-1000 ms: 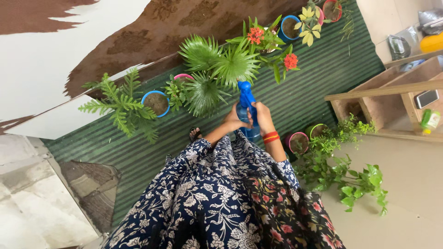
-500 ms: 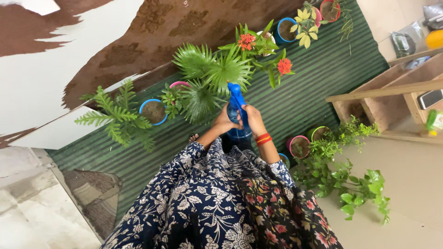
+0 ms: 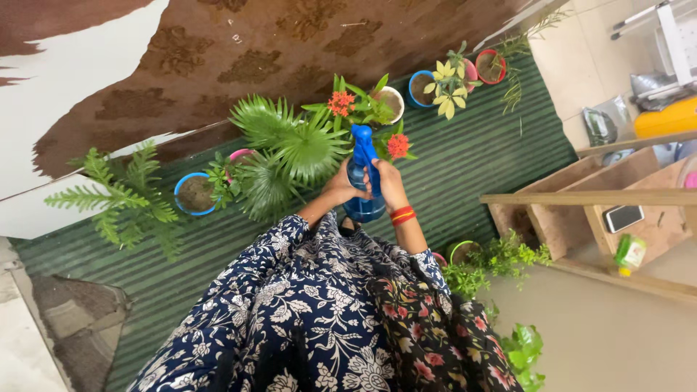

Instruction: The person uses a blue spray bottle to water a variety of potted plants arranged on a green mat. They systematically move from one plant to the next, spraying water onto the leaves and soil of each pot.

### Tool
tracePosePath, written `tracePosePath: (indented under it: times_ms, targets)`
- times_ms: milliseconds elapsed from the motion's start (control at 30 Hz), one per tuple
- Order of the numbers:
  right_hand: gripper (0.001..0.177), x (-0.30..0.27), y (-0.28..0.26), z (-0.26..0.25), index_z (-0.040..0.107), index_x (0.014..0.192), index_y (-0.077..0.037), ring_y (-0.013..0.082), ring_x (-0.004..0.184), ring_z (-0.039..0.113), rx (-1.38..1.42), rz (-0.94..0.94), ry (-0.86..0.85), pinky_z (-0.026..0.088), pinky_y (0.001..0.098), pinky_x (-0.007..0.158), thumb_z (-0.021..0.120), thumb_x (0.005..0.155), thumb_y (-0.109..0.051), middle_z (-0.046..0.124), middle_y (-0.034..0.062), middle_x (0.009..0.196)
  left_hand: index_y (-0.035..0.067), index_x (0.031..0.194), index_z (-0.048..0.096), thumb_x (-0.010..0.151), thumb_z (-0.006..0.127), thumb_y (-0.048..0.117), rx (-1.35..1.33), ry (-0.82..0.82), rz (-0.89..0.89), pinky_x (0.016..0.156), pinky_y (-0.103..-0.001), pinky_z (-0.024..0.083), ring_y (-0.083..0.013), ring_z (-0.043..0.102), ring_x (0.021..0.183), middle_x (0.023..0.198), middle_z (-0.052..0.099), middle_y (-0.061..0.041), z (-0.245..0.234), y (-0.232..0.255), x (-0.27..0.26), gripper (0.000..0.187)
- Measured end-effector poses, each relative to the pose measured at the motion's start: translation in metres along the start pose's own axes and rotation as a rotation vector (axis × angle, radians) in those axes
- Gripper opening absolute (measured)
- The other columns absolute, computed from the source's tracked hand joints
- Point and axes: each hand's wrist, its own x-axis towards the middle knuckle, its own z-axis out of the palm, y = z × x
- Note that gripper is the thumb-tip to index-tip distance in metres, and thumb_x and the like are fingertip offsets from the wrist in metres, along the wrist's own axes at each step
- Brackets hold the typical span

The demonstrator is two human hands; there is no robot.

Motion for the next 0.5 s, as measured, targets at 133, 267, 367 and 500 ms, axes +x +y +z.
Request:
tracePosePath:
  times_ms: [133, 267, 367, 500]
  targets:
    - [0.037, 0.012, -0.022, -0.037, 0.066, 0.093, -0.004, 0.0136, 0.053, 0.058, 0.048, 0.047, 0.018, 0.047, 0.0296, 0.046, 0.051, 0.1, -0.037, 0.065, 0.0049, 0.07, 0.005, 0.134, 0.034, 0.057, 0.091, -0.006, -0.143, -0.07, 0.012, 0.086, -0.035, 0.059, -0.0153, 0.068, 0.088, 0.093, 0.062, 0.0, 0.037, 0.018, 0.027, 0.097]
    - [0.043, 0.017, -0.039, -0.064, 0.064, 0.09, -0.002, 0.0152, 0.052, 0.058, -0.001, 0.063, 0.059, 0.048, 0.0285, 0.049, 0.051, 0.102, -0.041, 0.064, 0.0071, 0.066, 0.012, 0.134, 0.03, 0.057, 0.095, -0.007, 0.113, 0.025, -0.087, 0.089, -0.033, 0.054, -0.0142, 0.068, 0.09, 0.094, 0.065, 0.002, 0.061, 0.03, 0.034, 0.102]
    - [0.044, 0.028, -0.036, -0.08, 0.065, 0.088, -0.002, 0.0156, 0.05, 0.058, -0.002, 0.12, 0.048, 0.048, 0.0284, 0.048, 0.051, 0.102, -0.042, 0.064, 0.0074, 0.065, 0.009, 0.129, 0.037, 0.06, 0.091, -0.011, -0.083, -0.061, -0.008, 0.088, -0.035, 0.058, -0.0169, 0.069, 0.091, 0.096, 0.063, -0.001, 0.074, 0.017, 0.044, 0.091]
    - [0.039, 0.048, -0.018, -0.099, 0.065, 0.09, -0.001, 0.0159, 0.05, 0.057, -0.014, 0.102, -0.044, 0.046, 0.0299, 0.047, 0.055, 0.099, -0.038, 0.064, 0.0078, 0.067, 0.008, 0.126, 0.04, 0.058, 0.09, -0.013, -0.248, -0.046, -0.031, 0.085, -0.037, 0.06, -0.0172, 0.068, 0.091, 0.098, 0.061, 0.0, 0.085, -0.02, 0.066, 0.087]
